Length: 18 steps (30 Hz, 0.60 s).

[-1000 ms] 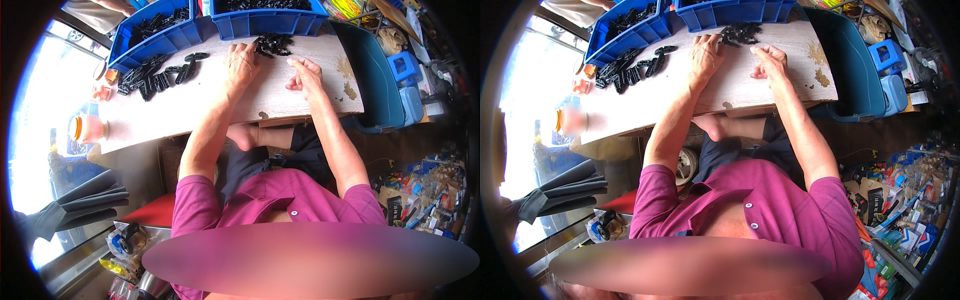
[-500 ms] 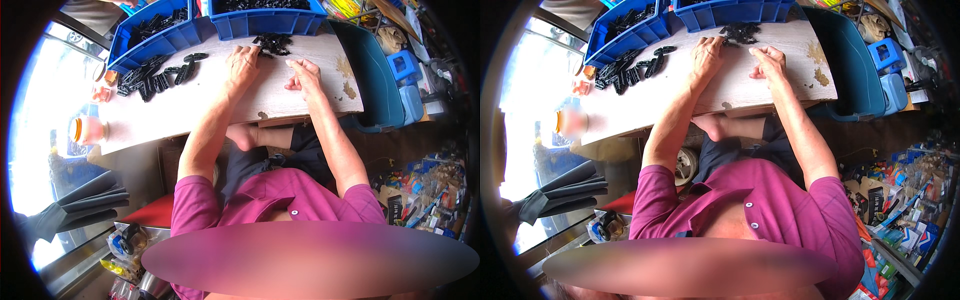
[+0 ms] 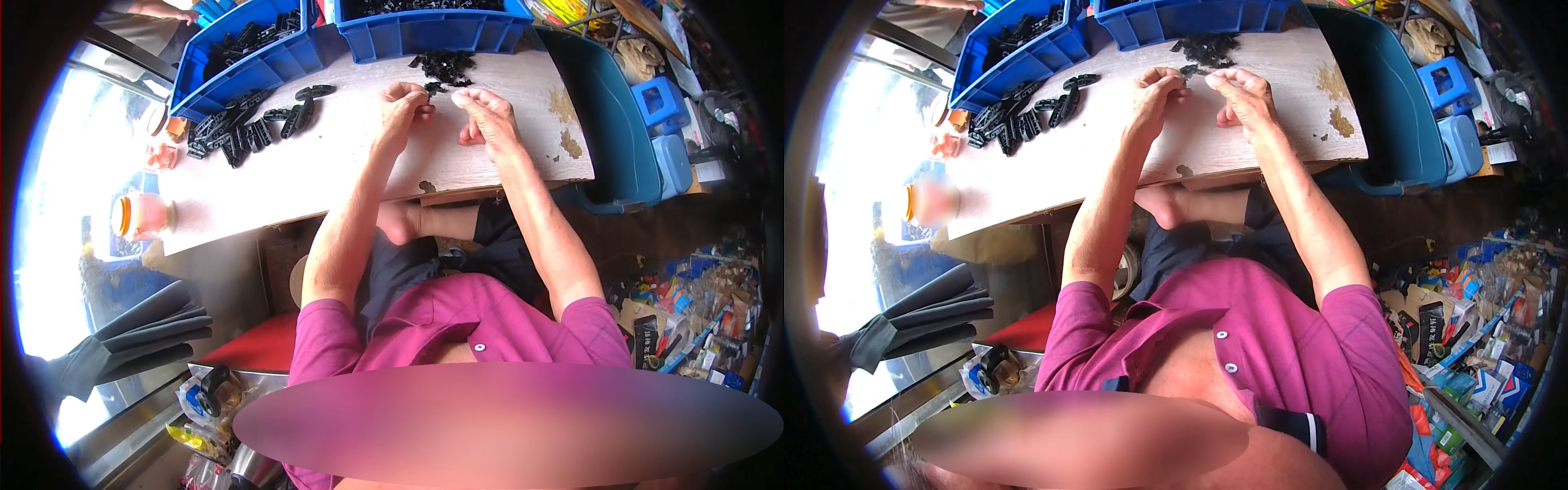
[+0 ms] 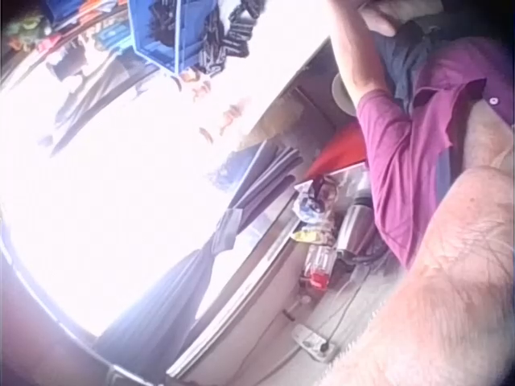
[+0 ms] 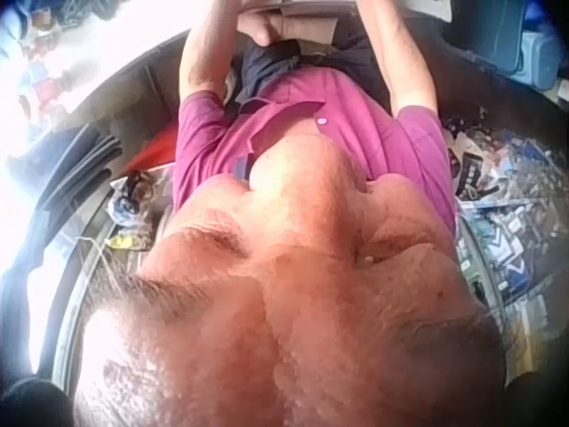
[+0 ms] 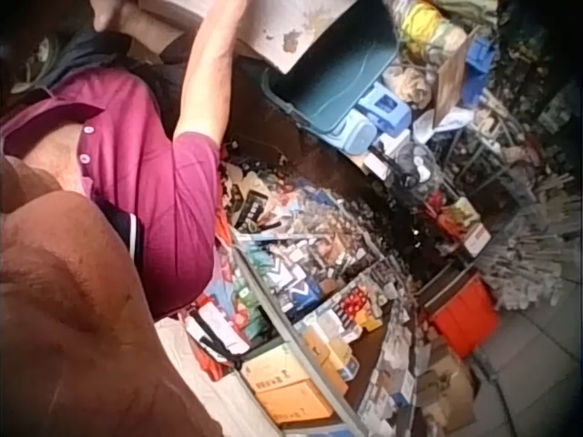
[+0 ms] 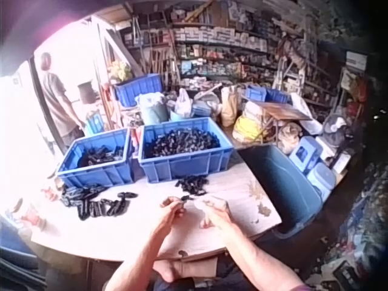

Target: The person sorts small black plastic components by hand, taking them from a pile and placing them into organized groups on a workbench.

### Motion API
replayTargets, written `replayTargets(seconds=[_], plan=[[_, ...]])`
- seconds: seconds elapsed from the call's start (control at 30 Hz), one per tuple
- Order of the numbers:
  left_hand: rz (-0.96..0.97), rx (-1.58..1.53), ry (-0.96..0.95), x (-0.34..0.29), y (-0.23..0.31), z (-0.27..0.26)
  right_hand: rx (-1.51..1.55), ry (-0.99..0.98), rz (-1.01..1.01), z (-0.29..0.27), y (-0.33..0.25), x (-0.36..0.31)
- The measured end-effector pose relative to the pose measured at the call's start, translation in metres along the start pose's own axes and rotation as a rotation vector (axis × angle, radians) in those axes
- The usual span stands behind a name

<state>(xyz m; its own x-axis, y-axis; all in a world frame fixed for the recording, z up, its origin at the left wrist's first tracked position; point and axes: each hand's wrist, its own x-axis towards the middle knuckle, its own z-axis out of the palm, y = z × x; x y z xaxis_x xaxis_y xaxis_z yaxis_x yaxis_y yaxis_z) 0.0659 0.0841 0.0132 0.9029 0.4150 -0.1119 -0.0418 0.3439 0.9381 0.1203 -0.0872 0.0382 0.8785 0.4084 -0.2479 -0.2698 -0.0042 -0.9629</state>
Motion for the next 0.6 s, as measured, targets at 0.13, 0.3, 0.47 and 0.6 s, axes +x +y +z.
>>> replayTargets(seconds=[0.13, 0.3, 0.47, 0.6], plan=[[-0.131, -0.189, -0.073, -0.014, 0.004, 0.009, -0.018, -0.032, -0.021, 0.001, 0.001, 0.001], [-0.197, -0.302, -0.112, -0.014, -0.001, 0.010, -0.020, -0.068, -0.041, 0.001, 0.002, 0.002], [-0.165, -0.305, -0.096, -0.015, -0.006, 0.012, -0.069, -0.127, -0.073, -0.001, 0.003, 0.005], [-0.065, -0.284, -0.026, -0.024, -0.007, 0.019, -0.049, -0.133, -0.109, 0.000, 0.006, 0.003]])
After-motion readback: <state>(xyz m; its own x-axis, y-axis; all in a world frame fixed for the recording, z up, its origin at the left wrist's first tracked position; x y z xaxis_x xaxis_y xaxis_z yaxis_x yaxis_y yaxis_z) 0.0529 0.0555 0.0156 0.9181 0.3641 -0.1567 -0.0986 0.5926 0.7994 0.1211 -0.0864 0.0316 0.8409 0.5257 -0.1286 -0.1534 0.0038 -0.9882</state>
